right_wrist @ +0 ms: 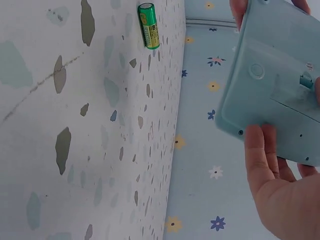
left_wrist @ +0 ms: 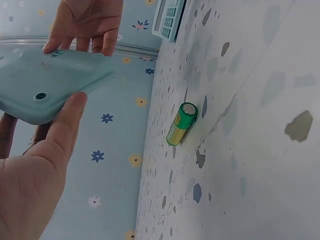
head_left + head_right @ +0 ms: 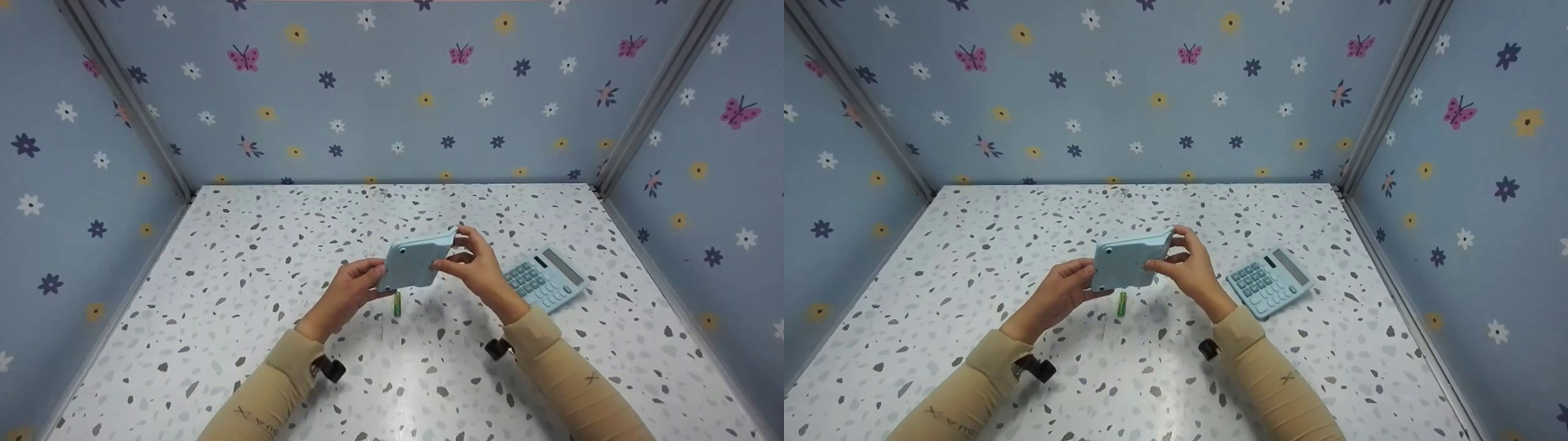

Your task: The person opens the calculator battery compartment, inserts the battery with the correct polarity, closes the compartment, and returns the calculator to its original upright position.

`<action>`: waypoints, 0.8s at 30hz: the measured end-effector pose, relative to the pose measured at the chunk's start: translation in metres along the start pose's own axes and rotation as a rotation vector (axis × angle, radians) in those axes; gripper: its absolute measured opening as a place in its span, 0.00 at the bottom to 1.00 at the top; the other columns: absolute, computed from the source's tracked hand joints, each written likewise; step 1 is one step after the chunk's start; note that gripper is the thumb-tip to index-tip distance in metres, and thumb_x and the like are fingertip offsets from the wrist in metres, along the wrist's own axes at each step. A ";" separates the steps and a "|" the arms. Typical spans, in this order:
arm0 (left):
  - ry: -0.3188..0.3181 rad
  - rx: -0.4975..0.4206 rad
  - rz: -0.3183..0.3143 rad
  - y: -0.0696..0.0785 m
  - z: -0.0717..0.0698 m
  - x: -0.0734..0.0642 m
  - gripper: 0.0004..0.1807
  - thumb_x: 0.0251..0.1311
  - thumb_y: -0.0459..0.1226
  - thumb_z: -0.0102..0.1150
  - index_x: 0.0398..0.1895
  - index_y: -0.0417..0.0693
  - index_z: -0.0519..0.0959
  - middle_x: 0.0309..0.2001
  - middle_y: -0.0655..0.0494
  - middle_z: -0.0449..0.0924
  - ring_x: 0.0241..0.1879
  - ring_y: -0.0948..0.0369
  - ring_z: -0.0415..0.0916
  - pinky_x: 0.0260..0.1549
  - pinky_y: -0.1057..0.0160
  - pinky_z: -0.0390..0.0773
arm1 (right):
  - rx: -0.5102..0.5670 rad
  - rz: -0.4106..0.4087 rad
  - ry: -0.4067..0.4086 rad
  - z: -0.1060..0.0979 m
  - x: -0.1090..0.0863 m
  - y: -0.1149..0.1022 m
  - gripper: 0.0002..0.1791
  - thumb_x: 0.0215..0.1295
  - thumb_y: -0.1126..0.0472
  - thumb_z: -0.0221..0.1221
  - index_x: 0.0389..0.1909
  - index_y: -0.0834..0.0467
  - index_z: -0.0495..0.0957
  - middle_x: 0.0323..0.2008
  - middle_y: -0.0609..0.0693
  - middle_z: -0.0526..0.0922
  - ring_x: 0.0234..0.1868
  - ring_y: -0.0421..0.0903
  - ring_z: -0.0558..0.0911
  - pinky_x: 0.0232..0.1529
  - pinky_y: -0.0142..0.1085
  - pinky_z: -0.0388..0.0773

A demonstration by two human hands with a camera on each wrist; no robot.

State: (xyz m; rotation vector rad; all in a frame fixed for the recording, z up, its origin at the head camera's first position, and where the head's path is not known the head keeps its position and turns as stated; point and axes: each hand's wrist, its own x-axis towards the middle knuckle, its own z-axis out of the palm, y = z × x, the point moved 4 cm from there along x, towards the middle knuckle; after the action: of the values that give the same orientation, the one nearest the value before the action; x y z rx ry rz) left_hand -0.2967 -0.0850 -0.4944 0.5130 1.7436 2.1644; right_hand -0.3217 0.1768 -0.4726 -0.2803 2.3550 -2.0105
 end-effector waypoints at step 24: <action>0.165 0.367 0.158 0.003 -0.001 -0.005 0.33 0.63 0.33 0.78 0.71 0.38 0.78 0.72 0.34 0.77 0.72 0.45 0.76 0.66 0.61 0.82 | 0.329 0.085 -0.200 0.002 0.000 -0.001 0.38 0.83 0.61 0.56 0.88 0.56 0.53 0.61 0.60 0.84 0.39 0.47 0.92 0.46 0.39 0.91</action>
State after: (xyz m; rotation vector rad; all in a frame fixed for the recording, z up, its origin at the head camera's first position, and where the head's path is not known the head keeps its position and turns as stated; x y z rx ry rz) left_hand -0.2925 -0.0884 -0.4923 0.5902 2.2819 2.0420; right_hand -0.3209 0.1744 -0.4722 -0.3418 1.8539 -2.1696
